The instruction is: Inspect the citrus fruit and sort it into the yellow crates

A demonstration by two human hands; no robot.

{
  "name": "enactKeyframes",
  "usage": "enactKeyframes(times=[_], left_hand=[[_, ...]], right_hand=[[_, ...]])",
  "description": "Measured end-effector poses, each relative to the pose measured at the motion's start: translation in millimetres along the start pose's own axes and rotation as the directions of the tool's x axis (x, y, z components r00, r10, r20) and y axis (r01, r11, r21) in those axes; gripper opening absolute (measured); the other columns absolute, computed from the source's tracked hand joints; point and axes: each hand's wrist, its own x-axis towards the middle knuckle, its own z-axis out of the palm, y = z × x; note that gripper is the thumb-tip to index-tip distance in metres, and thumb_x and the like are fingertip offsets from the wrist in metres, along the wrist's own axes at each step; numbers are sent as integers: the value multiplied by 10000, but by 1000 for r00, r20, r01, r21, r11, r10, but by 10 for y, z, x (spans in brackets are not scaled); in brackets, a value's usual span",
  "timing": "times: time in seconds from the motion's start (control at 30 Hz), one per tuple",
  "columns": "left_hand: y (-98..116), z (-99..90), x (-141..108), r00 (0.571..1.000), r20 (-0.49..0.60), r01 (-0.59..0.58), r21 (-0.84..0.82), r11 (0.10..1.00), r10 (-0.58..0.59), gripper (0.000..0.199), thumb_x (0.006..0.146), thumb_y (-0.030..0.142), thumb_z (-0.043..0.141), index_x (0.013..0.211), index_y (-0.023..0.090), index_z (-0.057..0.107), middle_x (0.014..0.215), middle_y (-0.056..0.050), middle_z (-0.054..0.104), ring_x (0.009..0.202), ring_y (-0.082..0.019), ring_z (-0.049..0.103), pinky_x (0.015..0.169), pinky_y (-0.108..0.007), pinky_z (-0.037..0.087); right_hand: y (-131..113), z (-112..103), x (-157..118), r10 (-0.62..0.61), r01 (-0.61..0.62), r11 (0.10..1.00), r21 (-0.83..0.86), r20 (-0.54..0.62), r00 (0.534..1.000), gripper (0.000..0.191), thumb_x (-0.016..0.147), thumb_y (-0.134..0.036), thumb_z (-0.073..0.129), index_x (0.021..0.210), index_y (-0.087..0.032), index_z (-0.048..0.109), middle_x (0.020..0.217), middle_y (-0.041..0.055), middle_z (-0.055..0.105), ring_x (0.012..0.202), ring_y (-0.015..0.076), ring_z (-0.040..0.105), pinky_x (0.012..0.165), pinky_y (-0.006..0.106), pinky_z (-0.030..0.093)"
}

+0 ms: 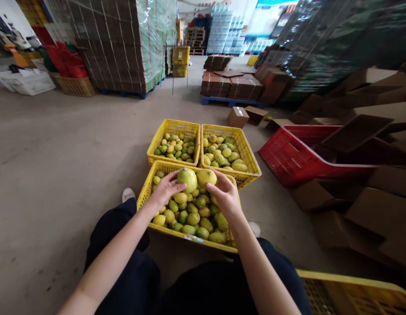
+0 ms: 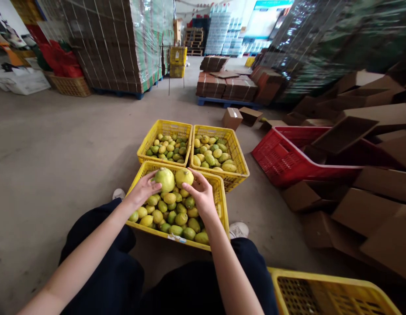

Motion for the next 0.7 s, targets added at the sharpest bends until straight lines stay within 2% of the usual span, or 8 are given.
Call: enactKeyframes(times=[0.1,0.2,0.27,0.37,0.5,0.6,0.7], left_hand=[[6,-12,-15,998,31,64,-82,995,-62,647,553,417,901,1114,187,674,1140,-93,686,1125,-290,624,923,-398,539],[5,-25,-18,994,64,96,-141,985,-88,591,603,436,870,1106,196,671,1135,-83,691,1104,-282,634,890,-393,560],[-8,-16,-14,991,38,136,-184,973,-131,520,663,434,825,1102,206,666,1112,-77,701,1086,-273,642,881,-395,565],[-48,38,-8,969,26,243,-258,935,-245,395,780,454,706,1070,189,663,1072,-98,713,1068,-282,652,880,-416,565],[-102,139,-8,940,66,334,-362,870,-334,403,873,468,588,1120,152,633,1096,-131,707,1093,-297,652,907,-434,550],[-117,178,-4,933,55,347,-392,852,-354,364,905,382,553,1170,138,607,1118,-133,704,1097,-280,655,928,-416,541],[-124,178,11,929,29,349,-401,847,-369,371,916,302,525,1241,127,569,1126,-134,705,1072,-265,668,923,-399,544]], right_hand=[[16,-10,14,60,-60,996,67,-7,998,538,633,-464,839,1107,-251,695,1183,48,721,1097,299,660,941,417,541],[-1,-1,18,122,-124,985,121,24,992,569,713,-527,744,1210,-265,651,1164,49,722,1075,292,671,858,405,579],[-26,24,6,122,-128,985,118,62,991,587,790,-558,639,1304,-279,589,1225,55,694,1079,290,669,811,406,598],[-54,80,-36,106,-113,991,67,109,988,571,848,-567,558,1349,-293,553,1317,49,640,1103,282,652,807,397,606],[-53,128,-98,134,-135,991,11,102,986,526,855,-554,591,1315,-299,579,1319,19,628,1147,268,626,878,381,588],[-31,127,-108,117,-116,993,-33,51,992,499,829,-552,638,1254,-291,615,1313,11,627,1206,268,586,939,368,561],[-3,124,-93,150,-150,989,6,20,988,489,796,-559,673,1199,-286,625,1235,20,662,1136,267,619,867,365,591]])
